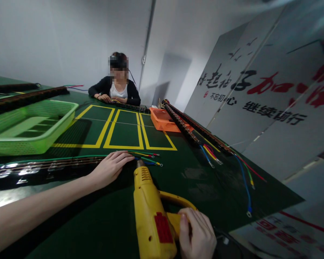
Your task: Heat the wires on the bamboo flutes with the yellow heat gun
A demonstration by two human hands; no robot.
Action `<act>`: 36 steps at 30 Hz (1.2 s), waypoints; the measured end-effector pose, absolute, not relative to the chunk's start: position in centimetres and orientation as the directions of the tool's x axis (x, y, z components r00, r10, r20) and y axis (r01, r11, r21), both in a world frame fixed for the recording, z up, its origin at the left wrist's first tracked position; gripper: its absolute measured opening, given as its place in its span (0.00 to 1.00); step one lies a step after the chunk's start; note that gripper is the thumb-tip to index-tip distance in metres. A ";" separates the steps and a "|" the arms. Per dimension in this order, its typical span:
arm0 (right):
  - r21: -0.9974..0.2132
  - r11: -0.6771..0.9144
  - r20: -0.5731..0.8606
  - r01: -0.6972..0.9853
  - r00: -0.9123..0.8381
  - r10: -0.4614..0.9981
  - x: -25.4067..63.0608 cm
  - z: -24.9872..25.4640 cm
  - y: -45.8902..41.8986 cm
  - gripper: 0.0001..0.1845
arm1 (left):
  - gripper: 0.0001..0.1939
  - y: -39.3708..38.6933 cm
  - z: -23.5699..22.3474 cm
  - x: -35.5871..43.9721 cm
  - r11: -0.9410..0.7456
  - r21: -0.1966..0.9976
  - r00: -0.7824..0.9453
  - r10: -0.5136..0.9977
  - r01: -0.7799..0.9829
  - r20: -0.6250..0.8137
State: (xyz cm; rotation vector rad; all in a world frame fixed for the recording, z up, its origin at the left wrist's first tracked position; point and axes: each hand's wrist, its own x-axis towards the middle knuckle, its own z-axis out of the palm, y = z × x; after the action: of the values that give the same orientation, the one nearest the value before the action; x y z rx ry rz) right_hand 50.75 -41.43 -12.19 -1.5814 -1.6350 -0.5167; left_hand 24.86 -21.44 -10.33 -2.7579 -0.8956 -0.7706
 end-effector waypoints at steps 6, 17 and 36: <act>-0.187 0.118 0.751 0.975 0.064 0.657 54.4 -11.4 -42.2 0.17 | 0.27 -21.2 -10.6 24.9 -0.804 0.023 0.688 0.523 0.594 0.503; -0.061 0.066 0.785 0.996 0.007 0.620 56.8 -11.1 -43.5 0.17 | 0.22 -21.3 -10.4 24.8 -0.778 0.013 0.665 0.546 0.629 0.509; -0.173 0.070 0.749 0.982 0.084 0.658 47.9 -12.9 -41.6 0.15 | 0.16 -20.6 -10.8 25.2 -0.771 0.019 0.635 0.538 0.637 0.555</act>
State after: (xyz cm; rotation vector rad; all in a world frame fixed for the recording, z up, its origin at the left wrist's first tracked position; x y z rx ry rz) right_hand 47.90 -41.63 -12.90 -1.6588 -1.6448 -0.5839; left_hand 25.15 -20.57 -10.78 -2.6755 -0.9705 -0.8208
